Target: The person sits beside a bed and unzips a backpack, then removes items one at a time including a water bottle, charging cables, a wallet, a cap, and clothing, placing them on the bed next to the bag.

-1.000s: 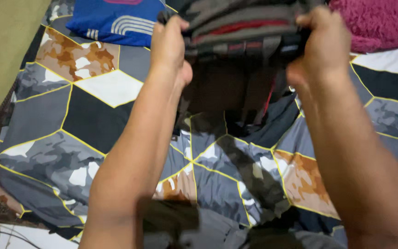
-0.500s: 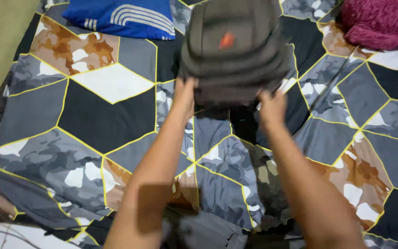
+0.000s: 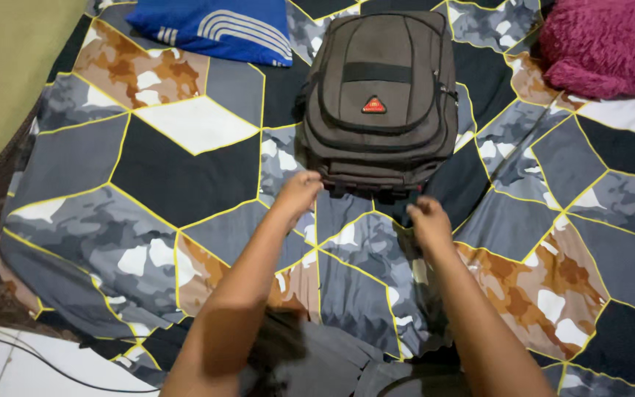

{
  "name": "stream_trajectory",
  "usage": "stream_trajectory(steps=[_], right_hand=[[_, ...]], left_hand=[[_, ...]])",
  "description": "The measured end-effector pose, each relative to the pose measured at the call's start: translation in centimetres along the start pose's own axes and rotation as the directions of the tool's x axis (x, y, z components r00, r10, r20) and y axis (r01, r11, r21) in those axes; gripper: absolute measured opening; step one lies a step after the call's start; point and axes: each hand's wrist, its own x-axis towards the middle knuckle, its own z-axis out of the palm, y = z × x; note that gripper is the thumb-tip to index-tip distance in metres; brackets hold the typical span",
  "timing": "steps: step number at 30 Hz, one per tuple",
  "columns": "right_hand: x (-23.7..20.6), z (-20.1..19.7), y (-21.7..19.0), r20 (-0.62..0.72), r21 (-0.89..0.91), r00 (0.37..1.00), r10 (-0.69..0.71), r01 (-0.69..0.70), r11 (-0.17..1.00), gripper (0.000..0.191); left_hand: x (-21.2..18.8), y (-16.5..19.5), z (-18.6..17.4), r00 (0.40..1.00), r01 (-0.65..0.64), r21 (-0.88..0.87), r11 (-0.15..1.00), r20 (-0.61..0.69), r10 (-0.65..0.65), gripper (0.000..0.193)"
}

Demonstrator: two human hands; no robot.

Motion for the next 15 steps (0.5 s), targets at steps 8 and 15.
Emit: stream_trajectory(steps=[8,15], right_hand=[[-15.6,-3.0,0.7,0.315,-0.506,0.93,-0.188,0.332,0.796,0.026],[-10.7,3.6,-2.7,0.369,-0.522,0.788,-0.492,0.614,0.592,0.024]], left_hand=[[-14.7,-5.4,-0.9,0.912,-0.409,0.48,0.776,0.236,0.335,0.044],[-15.9,-3.4,-2.3,0.9,-0.434,0.517,0.738,0.217,0.378,0.042]])
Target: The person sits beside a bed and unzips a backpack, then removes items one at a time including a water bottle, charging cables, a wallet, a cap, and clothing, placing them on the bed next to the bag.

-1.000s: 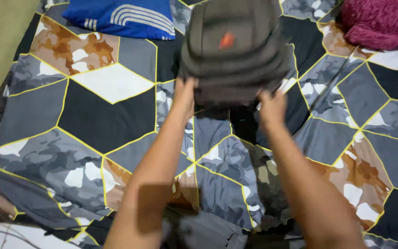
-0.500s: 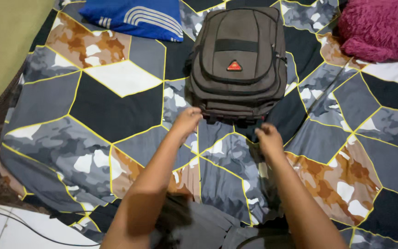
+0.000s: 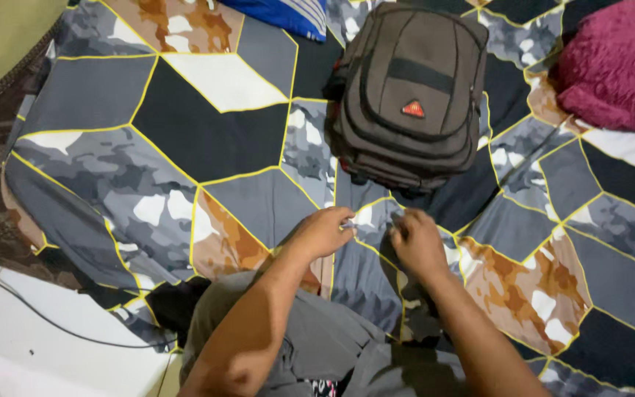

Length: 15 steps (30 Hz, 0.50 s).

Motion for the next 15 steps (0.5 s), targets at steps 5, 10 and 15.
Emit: stream_trajectory(steps=[5,10,15], right_hand=[[9.3,2.3,-1.1,-0.153,-0.22,0.982,-0.113,0.078,0.972,0.035],[15.0,4.8,-2.5,-0.156,-0.43,0.974,-0.166,0.084,0.899,0.047],[16.4,5.2,-1.2,-0.135,-0.563,0.974,-0.182,0.076,0.823,0.019]], left_hand=[[2.2,-2.7,-0.6,0.997,0.022,0.0,1.0,-0.071,-0.022,0.042],[3.6,-4.8,-1.1,0.997,0.009,-0.041,0.999,-0.073,-0.012,0.042],[4.4,-5.7,-1.2,0.998,0.009,-0.03,1.0,-0.068,-0.011,0.042]])
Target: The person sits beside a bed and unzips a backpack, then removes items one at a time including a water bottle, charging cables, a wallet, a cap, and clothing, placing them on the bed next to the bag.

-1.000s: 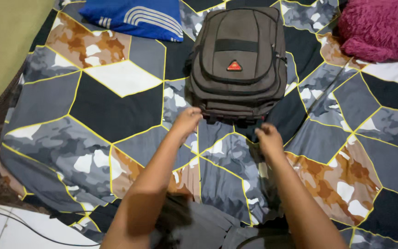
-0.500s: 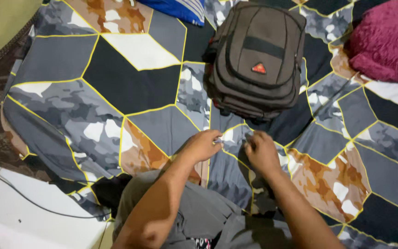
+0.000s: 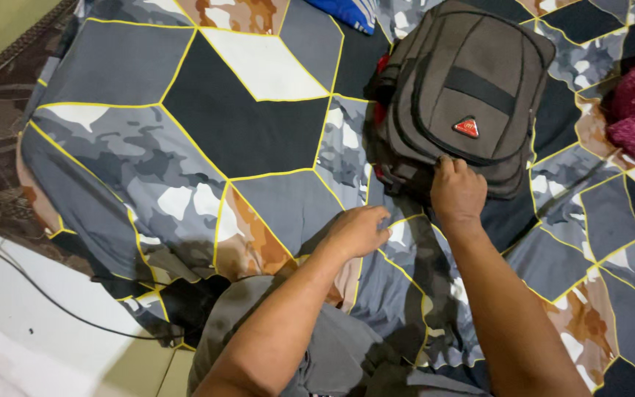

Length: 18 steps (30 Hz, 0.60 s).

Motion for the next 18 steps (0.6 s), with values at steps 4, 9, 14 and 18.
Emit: stream_trajectory(steps=[4,9,14,18], right_hand=[[-0.6,-1.5,1.4,-0.046,0.078,0.999,0.016,-0.012,0.997,0.015],[-1.5,-6.7,3.1,-0.089,0.072,0.996,-0.024,0.03,0.997,0.011],[-5.1,-10.6,3.6,-0.11,0.174,0.986,-0.127,0.145,0.974,0.008],[-8.8,-11.2,2.3,-0.027,0.198,0.991,-0.132,0.135,0.971,0.015]], left_hand=[[-0.4,-0.6,0.7,0.999,-0.012,-0.025,1.0,-0.043,0.011,0.046],[-1.1,0.0,1.6,0.995,-0.047,-0.09,0.995,-0.09,0.039,0.052],[-0.8,0.7,2.9,0.979,0.047,-0.283,0.958,-0.18,-0.101,0.091],[-0.3,0.9,4.1,0.93,-0.174,-0.27,0.947,-0.362,0.068,0.095]])
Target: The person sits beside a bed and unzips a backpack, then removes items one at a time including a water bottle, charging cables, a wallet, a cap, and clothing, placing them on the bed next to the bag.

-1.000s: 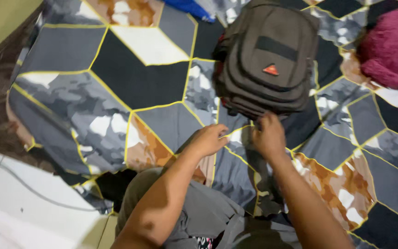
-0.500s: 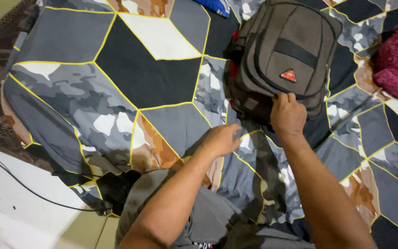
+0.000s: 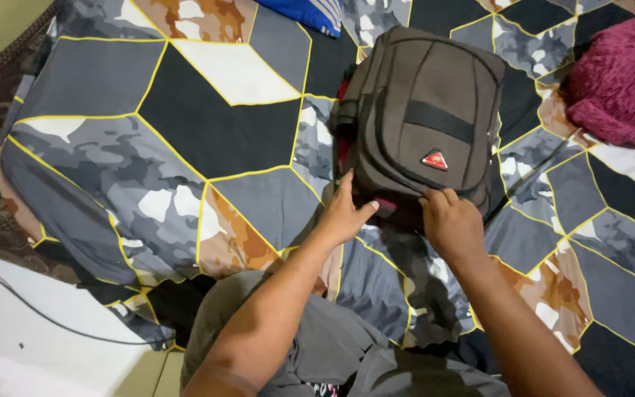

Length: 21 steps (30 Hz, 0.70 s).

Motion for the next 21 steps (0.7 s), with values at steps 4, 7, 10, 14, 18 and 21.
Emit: stream_trajectory(steps=[4,7,10,14,18,21], right_hand=[[-3.3,-1.1,0.6,-0.154,-0.021,0.987,0.045,-0.049,0.999,0.05],[-4.1,-1.5,2.8,-0.009,0.005,0.984,0.177,-0.177,0.984,0.035],[-4.7,-1.2,3.6,-0.016,-0.06,0.983,0.183,-0.184,0.981,0.025],[-5.3,-2.2,3.2,-0.059,-0.003,0.993,0.104,-0.104,0.995,0.027],[-7.0,-4.7,1.4,-0.044,0.045,0.995,0.09,-0.088,0.995,0.025],[-8.8,-6.2,-0.3,-0.02,0.112,0.99,0.143,-0.14,0.984,0.024]], left_hand=[[-0.3,-0.4,0.3,0.97,0.227,-0.06,0.972,0.101,-0.221,0.098],[-0.5,-0.5,0.6,0.97,0.232,-0.078,0.97,0.092,-0.225,0.095],[-0.5,-0.2,0.6,0.983,0.18,-0.055,0.982,0.05,-0.178,0.088],[-1.0,1.4,-1.0,0.962,0.271,-0.063,0.961,-0.014,-0.272,0.076],[-1.9,4.1,-3.5,0.979,0.156,-0.057,0.986,-0.123,-0.162,0.045],[-3.1,5.9,-4.6,0.981,0.19,0.004,0.982,-0.047,-0.189,0.032]])
